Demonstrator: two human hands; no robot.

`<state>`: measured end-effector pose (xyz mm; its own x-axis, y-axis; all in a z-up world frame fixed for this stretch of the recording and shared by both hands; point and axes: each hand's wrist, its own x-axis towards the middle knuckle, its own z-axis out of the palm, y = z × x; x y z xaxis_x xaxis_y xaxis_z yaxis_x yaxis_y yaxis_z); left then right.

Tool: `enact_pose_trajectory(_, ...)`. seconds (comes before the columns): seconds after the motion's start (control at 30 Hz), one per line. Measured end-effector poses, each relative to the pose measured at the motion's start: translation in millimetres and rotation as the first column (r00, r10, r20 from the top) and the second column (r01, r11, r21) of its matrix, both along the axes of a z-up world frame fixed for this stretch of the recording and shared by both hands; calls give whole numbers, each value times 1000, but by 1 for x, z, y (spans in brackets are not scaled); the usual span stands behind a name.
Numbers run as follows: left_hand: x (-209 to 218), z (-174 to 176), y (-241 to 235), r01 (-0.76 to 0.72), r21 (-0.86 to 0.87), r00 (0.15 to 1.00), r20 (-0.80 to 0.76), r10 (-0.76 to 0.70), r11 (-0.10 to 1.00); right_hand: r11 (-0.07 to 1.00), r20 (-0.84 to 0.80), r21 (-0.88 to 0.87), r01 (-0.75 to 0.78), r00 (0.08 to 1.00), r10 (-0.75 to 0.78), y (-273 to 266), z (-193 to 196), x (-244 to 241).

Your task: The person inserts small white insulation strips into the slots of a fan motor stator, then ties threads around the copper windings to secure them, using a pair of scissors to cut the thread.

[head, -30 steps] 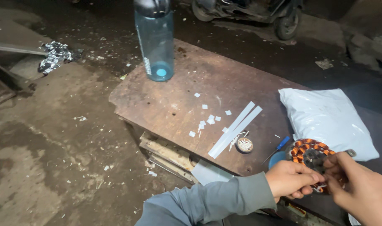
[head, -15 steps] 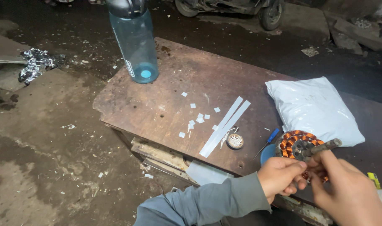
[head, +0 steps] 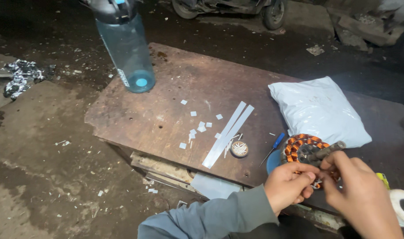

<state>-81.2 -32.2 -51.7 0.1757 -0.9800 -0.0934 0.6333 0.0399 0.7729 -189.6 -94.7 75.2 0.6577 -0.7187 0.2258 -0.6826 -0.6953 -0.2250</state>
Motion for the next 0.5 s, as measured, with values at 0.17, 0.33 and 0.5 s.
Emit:
enact_pose_trajectory(0.17, 1, 9, 10, 1, -25, 999, -41, -2, 1000, 999, 98, -17, -45, 994, 46, 15, 0, 3)
enact_pose_trajectory(0.33, 3, 18, 25, -68, -126, 969, 229, 96, 990, 997, 146, -21, -77, 986, 80, 18, 1, 4)
enact_pose_trajectory(0.5, 5, 44, 48, -171, -226, 751, 601, 276, 959, 997, 166, 13, -74, 984, 71, 18, 2, 4)
